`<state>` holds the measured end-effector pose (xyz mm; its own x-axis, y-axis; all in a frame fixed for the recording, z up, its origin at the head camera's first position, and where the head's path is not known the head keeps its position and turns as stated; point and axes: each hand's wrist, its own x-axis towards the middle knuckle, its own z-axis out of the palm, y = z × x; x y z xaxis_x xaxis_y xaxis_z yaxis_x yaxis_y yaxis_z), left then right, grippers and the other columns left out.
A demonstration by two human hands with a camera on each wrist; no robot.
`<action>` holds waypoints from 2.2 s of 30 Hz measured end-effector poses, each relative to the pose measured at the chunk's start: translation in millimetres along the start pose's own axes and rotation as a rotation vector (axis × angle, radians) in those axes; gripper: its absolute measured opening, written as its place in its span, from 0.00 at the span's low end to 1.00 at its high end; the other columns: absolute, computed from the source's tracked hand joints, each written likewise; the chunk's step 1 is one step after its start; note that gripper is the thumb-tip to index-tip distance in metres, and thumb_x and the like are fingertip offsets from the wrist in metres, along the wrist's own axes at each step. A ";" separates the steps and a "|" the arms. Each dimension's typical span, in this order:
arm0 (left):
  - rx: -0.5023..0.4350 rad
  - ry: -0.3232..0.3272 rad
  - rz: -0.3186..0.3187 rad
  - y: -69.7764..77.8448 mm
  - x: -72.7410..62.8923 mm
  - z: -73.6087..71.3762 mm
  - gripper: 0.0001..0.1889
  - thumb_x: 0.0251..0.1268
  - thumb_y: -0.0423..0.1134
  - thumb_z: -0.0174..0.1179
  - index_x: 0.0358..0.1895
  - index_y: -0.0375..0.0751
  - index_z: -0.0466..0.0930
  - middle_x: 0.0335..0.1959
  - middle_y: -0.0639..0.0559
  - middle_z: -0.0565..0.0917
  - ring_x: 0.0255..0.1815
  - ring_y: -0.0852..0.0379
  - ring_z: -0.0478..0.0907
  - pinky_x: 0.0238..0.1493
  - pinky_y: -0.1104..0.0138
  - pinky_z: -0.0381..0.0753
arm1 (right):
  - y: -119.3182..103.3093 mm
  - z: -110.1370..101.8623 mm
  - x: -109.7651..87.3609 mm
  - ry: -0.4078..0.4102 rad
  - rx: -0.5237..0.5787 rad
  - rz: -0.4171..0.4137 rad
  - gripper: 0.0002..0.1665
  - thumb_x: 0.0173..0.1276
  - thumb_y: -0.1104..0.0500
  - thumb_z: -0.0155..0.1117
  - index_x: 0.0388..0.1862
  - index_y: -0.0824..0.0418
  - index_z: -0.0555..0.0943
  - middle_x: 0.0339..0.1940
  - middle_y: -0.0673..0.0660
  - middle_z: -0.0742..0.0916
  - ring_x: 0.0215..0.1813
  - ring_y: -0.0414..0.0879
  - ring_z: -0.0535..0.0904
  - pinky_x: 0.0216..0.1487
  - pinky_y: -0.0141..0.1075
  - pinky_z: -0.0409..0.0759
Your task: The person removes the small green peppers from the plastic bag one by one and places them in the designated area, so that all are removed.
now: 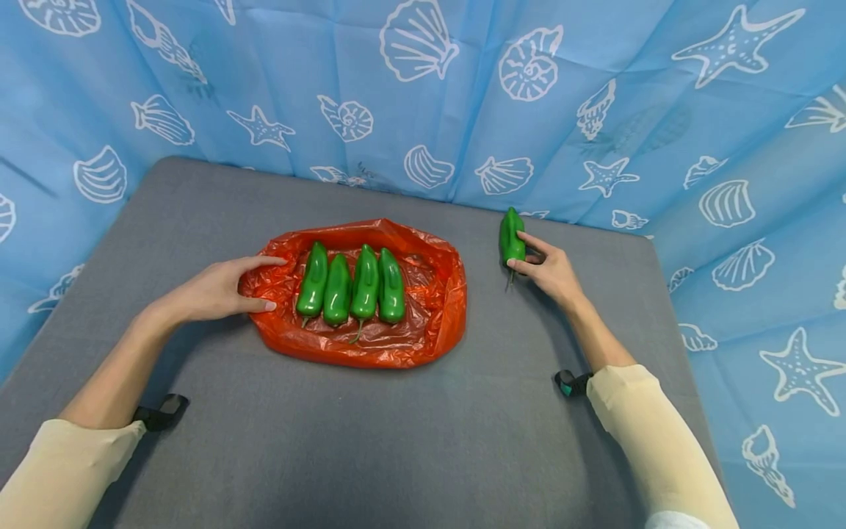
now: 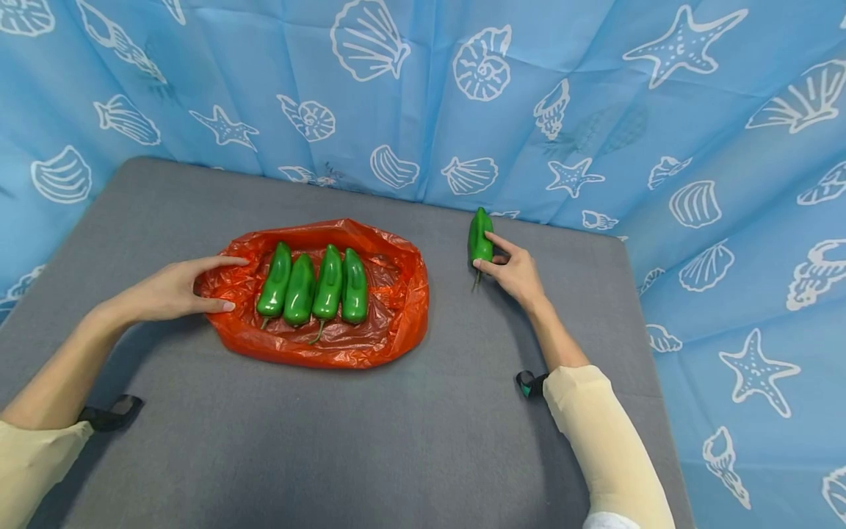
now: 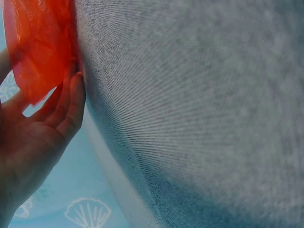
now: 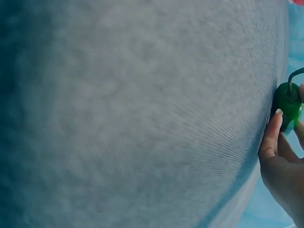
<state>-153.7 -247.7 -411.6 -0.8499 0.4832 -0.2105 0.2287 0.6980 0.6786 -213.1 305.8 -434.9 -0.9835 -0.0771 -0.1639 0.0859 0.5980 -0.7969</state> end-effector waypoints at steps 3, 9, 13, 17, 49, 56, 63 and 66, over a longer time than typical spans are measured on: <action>-0.002 0.002 0.003 -0.3 0.0 0.0 0.39 0.63 0.42 0.69 0.74 0.37 0.63 0.70 0.26 0.64 0.66 0.28 0.66 0.62 0.36 0.67 | 0.1 -0.7 1.7 -0.010 -0.005 0.000 0.40 0.68 0.50 0.69 0.77 0.49 0.65 0.74 0.62 0.70 0.64 0.57 0.75 0.40 0.28 0.80; -0.005 0.002 0.000 -0.4 0.6 -0.4 0.38 0.63 0.43 0.70 0.74 0.38 0.63 0.71 0.27 0.64 0.67 0.28 0.65 0.63 0.36 0.66 | 0.8 -1.2 3.1 -0.019 -0.004 -0.005 0.42 0.69 0.50 0.68 0.78 0.51 0.62 0.74 0.62 0.70 0.64 0.58 0.75 0.41 0.27 0.79; -0.004 0.002 -0.003 -0.3 0.3 -0.5 0.38 0.63 0.43 0.70 0.74 0.38 0.63 0.71 0.27 0.64 0.67 0.28 0.64 0.63 0.36 0.66 | 0.4 -1.0 2.0 -0.007 0.008 -0.002 0.43 0.68 0.50 0.69 0.79 0.50 0.62 0.75 0.61 0.69 0.65 0.58 0.75 0.44 0.28 0.79; -0.002 0.001 -0.006 -0.1 0.2 -0.2 0.38 0.63 0.43 0.69 0.74 0.38 0.63 0.71 0.27 0.64 0.67 0.28 0.65 0.63 0.36 0.66 | -0.4 -1.3 -1.4 0.024 0.027 -0.002 0.42 0.68 0.51 0.69 0.78 0.50 0.63 0.75 0.60 0.70 0.65 0.57 0.74 0.46 0.29 0.78; 0.005 -0.006 -0.011 5.6 0.4 4.3 0.39 0.63 0.43 0.69 0.75 0.39 0.61 0.72 0.28 0.63 0.68 0.28 0.63 0.65 0.36 0.64 | -33.2 17.1 -60.5 0.133 0.334 -0.286 0.31 0.67 0.68 0.68 0.68 0.64 0.74 0.61 0.66 0.80 0.47 0.48 0.81 0.46 0.28 0.80; 0.002 -0.001 -0.009 5.1 -1.2 3.3 0.39 0.64 0.43 0.69 0.75 0.40 0.61 0.72 0.28 0.63 0.68 0.29 0.64 0.64 0.36 0.65 | -54.0 25.1 -68.6 0.092 0.370 -0.294 0.30 0.67 0.66 0.68 0.68 0.63 0.74 0.60 0.63 0.82 0.49 0.50 0.80 0.49 0.30 0.81; 0.002 -0.001 -0.009 5.0 -2.1 2.5 0.39 0.64 0.43 0.68 0.75 0.40 0.61 0.72 0.28 0.63 0.68 0.29 0.64 0.64 0.36 0.65 | -73.8 37.6 -76.9 0.038 0.382 -0.293 0.32 0.67 0.65 0.68 0.69 0.58 0.72 0.60 0.65 0.81 0.50 0.51 0.79 0.48 0.32 0.81; 0.002 -0.001 -0.007 5.0 -2.2 1.7 0.39 0.64 0.43 0.68 0.75 0.40 0.61 0.72 0.28 0.63 0.68 0.29 0.64 0.64 0.36 0.65 | -82.0 44.0 -79.0 0.006 0.388 -0.298 0.33 0.67 0.64 0.69 0.70 0.56 0.72 0.61 0.64 0.80 0.50 0.51 0.79 0.49 0.33 0.81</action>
<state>-149.9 -244.4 -409.0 -0.8511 0.4788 -0.2155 0.2240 0.7023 0.6758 -135.4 227.7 -382.1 -0.9751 -0.1945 0.1065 -0.1473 0.2092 -0.9667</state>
